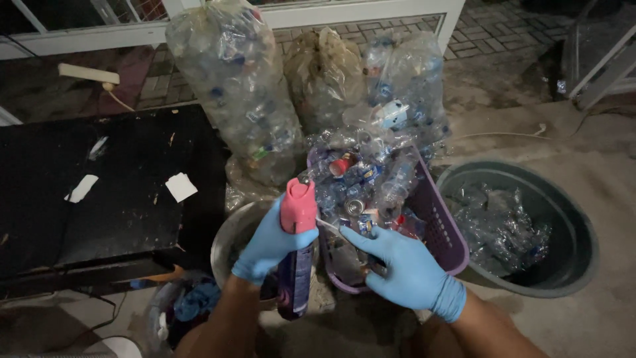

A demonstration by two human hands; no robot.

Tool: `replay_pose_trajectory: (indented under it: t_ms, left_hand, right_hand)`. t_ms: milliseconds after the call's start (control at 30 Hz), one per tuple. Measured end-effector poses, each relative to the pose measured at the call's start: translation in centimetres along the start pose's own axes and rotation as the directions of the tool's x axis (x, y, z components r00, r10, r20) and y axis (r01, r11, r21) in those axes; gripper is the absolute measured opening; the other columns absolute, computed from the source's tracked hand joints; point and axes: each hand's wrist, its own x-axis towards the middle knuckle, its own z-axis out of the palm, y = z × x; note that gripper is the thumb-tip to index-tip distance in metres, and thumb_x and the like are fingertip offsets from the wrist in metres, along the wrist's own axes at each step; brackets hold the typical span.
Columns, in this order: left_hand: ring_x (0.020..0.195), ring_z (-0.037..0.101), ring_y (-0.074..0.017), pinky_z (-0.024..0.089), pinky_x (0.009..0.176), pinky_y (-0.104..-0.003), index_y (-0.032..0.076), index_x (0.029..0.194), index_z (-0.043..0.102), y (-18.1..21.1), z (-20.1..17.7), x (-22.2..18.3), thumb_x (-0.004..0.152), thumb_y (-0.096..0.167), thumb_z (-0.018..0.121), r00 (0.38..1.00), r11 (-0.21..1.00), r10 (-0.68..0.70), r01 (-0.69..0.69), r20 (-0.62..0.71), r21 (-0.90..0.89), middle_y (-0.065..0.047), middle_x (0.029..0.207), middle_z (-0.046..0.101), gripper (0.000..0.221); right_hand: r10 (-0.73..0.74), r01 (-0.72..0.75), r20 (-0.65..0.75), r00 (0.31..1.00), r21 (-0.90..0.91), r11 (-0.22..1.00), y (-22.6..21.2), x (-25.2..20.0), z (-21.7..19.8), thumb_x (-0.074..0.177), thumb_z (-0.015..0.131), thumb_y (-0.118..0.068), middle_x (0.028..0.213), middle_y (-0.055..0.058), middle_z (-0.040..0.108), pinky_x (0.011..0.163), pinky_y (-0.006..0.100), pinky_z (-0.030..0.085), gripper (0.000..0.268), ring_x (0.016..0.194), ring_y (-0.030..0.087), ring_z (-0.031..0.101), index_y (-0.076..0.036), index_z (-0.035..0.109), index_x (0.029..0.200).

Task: Sort plastic bottles and containers into different recycling bins

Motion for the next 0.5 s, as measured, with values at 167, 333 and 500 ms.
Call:
replay_pose_trajectory:
  t_ms: [167, 333, 500]
  left_hand:
    - [0.084, 0.057, -0.0127, 0.049, 0.081, -0.027, 0.005, 0.12, 0.059, -3.0, -0.6, -0.1, 0.072, 0.003, 0.076, 0.998, 0.998, -0.057, 0.055, -0.038, -0.039, -0.004, 0.101, 0.066, 0.051]
    - [0.078, 0.063, -0.0187, 0.054, 0.074, -0.033, -0.001, 0.118, 0.061, -6.8, -0.2, 0.3, 0.076, -0.002, 0.072, 0.975, 0.911, -0.156, 0.08, -0.159, -0.404, -0.012, 0.097, 0.069, 0.044]
    - [0.085, 0.062, -0.0179, 0.051, 0.077, -0.031, 0.005, 0.131, 0.053, -6.7, -0.1, 1.4, 0.082, 0.003, 0.071, 0.982, 0.827, -0.091, -0.018, -0.165, -0.562, -0.011, 0.106, 0.067, 0.052]
  right_hand:
    - [0.079, -0.079, 0.019, 0.997, -0.028, 0.996, -0.2, -0.2, 1.5, 0.066, 0.067, -0.016, 0.104, 0.007, 0.064, 0.067, 0.036, 0.053, 0.091, 0.077, 0.027, 0.064, -0.025, 0.045, 0.154]
    - [0.153, -0.14, -0.099, 0.983, 0.126, 0.982, -1.9, 0.8, 3.4, 0.07, 0.065, -0.015, 0.09, 0.004, 0.06, 0.063, 0.032, 0.049, 0.086, 0.069, 0.022, 0.056, -0.02, 0.045, 0.154]
    - [0.134, 0.016, -0.237, 0.962, 0.541, 0.841, -2.0, 2.0, 3.9, 0.067, 0.054, 0.001, 0.124, 0.01, 0.068, 0.091, 0.027, 0.05, 0.086, 0.093, 0.018, 0.062, -0.006, 0.045, 0.153]
